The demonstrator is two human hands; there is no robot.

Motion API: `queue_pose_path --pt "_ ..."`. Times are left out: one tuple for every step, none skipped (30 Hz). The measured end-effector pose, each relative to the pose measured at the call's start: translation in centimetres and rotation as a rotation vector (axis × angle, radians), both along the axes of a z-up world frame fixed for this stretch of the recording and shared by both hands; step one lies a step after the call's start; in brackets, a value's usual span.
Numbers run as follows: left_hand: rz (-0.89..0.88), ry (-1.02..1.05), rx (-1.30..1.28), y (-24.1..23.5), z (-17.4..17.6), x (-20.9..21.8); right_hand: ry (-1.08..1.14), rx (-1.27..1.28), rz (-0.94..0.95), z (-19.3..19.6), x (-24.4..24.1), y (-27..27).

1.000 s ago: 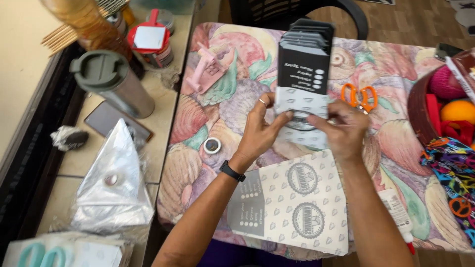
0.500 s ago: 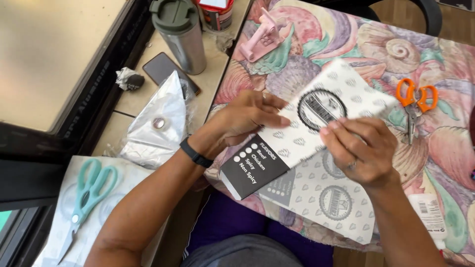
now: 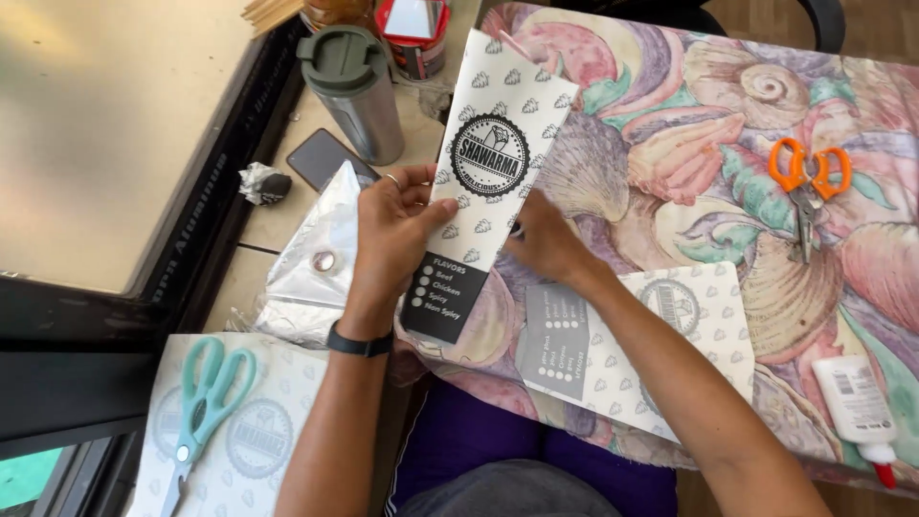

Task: Folding and applying adhesive to paper packaging sleeves to prepare them for use.

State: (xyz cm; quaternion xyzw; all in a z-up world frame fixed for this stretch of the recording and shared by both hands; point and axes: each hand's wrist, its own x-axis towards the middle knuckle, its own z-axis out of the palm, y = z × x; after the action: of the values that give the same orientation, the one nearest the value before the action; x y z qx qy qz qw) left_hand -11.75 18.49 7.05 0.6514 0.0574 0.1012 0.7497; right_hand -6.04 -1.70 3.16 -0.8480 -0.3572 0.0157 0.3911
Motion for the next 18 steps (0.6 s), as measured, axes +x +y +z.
queue_pose_path --pt "-0.008 0.005 -0.006 -0.8 -0.6 -0.1 0.005 -0.006 -0.008 -2.4 1.5 -2.1" --pt "0.015 0.051 0.014 -1.4 -1.1 0.0 -0.073 0.031 -0.089 -4.7 3.5 -3.9" --pt "0.037 0.098 0.034 -2.1 -1.6 0.2 -0.152 0.068 -0.168 -6.9 5.5 -5.8" --pt "0.036 0.097 0.032 -1.8 -3.9 0.9 -0.153 0.066 -0.169 -7.4 6.4 -8.5" --pt "0.067 0.229 0.254 -1.6 -6.3 1.7 -0.194 0.073 -0.282 -7.9 7.4 -11.3" --pt "0.094 0.370 0.479 -1.4 -8.9 2.2 -0.227 0.078 -0.398 -8.7 7.9 -14.0" --pt "0.088 0.376 0.479 -1.2 -10.2 2.6 -0.219 0.075 -0.402 -9.5 8.3 -17.3" --pt "0.108 0.407 0.630 -0.9 -11.6 3.0 -0.245 0.008 -0.462 -10.3 8.8 -20.6" --pt "0.127 0.436 0.781 -0.7 -13.0 3.4 -0.270 -0.061 -0.522 -11.2 9.2 -23.9" --pt "0.118 0.440 0.785 -1.2 -11.4 2.7 -0.262 -0.062 -0.528 -9.3 8.1 -24.3" --pt "0.092 0.418 0.897 -1.8 -9.8 2.1 -0.139 -0.119 -0.639 -7.3 7.0 -24.7" --pt "0.068 0.389 1.010 -2.4 -8.1 1.7 -0.017 -0.174 -0.746 -5.2 6.2 -25.0" --pt "0.060 0.388 1.013 -2.8 -7.7 1.3 -0.013 -0.173 -0.753 -6.0 6.2 -26.5" --pt "0.053 0.392 1.101 -3.2 -7.2 1.0 -0.091 -0.221 -0.778 -6.8 6.3 -28.0" --pt "0.045 0.394 1.188 -3.6 -6.8 0.7 -0.168 -0.270 -0.801 -7.6 6.3 -29.4" --pt "0.035 0.392 1.191 -3.9 -6.8 0.6 -0.164 -0.272 -0.809 -7.7 6.1 -29.6" --pt "0.080 0.376 1.191 -4.2 -6.8 0.6 -0.180 -0.253 -0.801 -7.8 6.0 -29.8" --pt "0.124 0.362 1.191 -4.5 -6.8 0.3 -0.193 -0.235 -0.792 -7.9 5.6 -30.0"
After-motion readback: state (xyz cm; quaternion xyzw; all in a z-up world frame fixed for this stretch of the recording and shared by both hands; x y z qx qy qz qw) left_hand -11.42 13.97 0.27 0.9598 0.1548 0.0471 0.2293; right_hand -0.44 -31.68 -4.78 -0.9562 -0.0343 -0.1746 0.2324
